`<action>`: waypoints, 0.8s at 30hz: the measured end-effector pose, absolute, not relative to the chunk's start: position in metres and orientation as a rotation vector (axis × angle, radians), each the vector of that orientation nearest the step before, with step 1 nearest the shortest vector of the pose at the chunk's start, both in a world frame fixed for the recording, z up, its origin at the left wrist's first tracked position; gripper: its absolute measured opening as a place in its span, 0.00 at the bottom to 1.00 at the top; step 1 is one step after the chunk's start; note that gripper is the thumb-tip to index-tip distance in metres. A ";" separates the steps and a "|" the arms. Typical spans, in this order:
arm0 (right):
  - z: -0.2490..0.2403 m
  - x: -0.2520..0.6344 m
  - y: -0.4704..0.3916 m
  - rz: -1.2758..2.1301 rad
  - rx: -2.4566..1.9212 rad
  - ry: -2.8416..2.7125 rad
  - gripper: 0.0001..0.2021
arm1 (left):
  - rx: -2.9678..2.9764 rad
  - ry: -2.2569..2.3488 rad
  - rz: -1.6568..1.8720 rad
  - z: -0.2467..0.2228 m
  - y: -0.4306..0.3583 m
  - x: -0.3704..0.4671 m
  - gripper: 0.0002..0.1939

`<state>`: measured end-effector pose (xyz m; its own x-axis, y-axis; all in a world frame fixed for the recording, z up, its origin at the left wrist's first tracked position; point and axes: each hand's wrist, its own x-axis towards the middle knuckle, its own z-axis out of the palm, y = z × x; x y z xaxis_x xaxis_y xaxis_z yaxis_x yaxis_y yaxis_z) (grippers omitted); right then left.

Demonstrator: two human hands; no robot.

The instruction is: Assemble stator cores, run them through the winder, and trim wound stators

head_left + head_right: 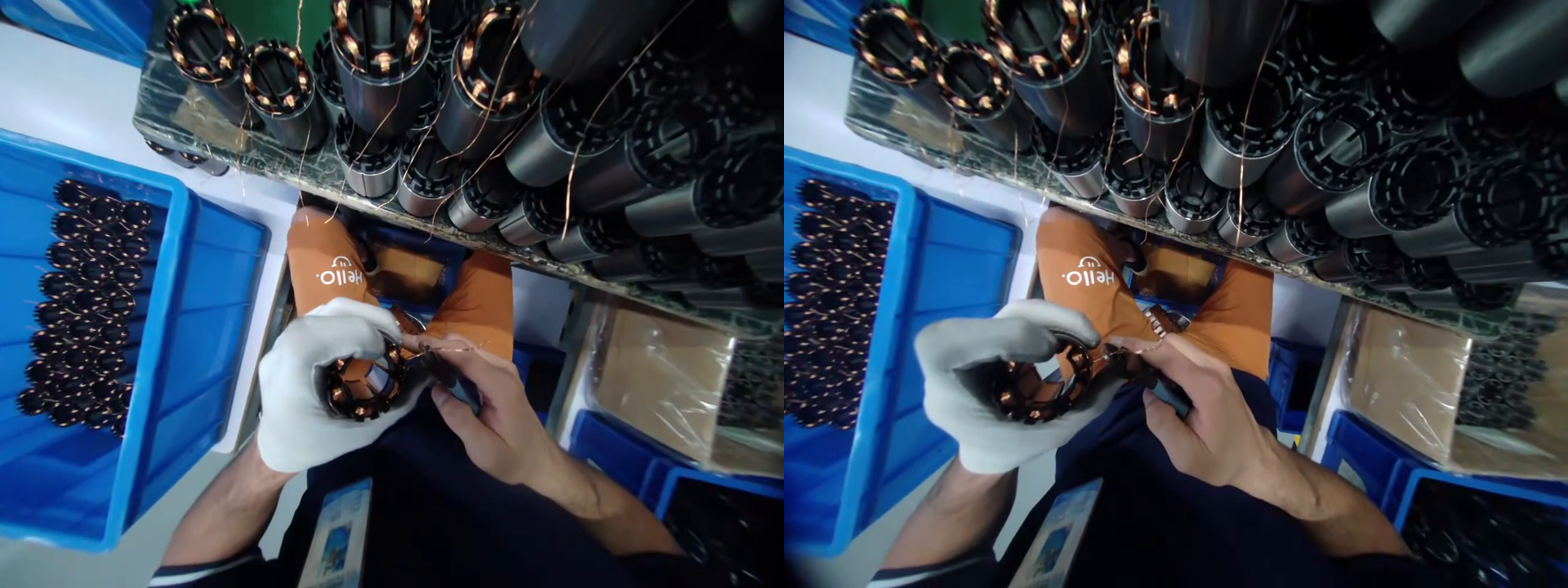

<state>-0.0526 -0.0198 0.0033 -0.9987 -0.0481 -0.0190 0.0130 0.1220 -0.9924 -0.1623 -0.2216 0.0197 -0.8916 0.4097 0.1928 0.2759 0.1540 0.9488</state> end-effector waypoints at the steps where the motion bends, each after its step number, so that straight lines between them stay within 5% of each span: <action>1: 0.003 -0.052 -0.021 -2.059 -0.034 2.323 0.28 | 0.689 2.301 1.859 0.019 -0.222 -0.161 0.25; 8: -0.034 -0.079 -0.019 -2.016 0.282 2.190 0.12 | 0.702 2.681 1.486 -0.010 -0.219 -0.169 0.24; 11: -0.066 -0.098 -0.016 -2.024 0.402 1.988 0.18 | 0.520 2.767 1.241 -0.029 -0.219 -0.175 0.22; 18: -0.071 -0.103 -0.016 -2.100 0.260 1.440 0.34 | 1.032 2.372 1.331 -0.029 -0.223 -0.170 0.24; 24: -0.061 -0.090 0.005 -2.240 0.379 1.663 0.34 | 0.766 2.500 1.288 0.009 -0.259 -0.166 0.51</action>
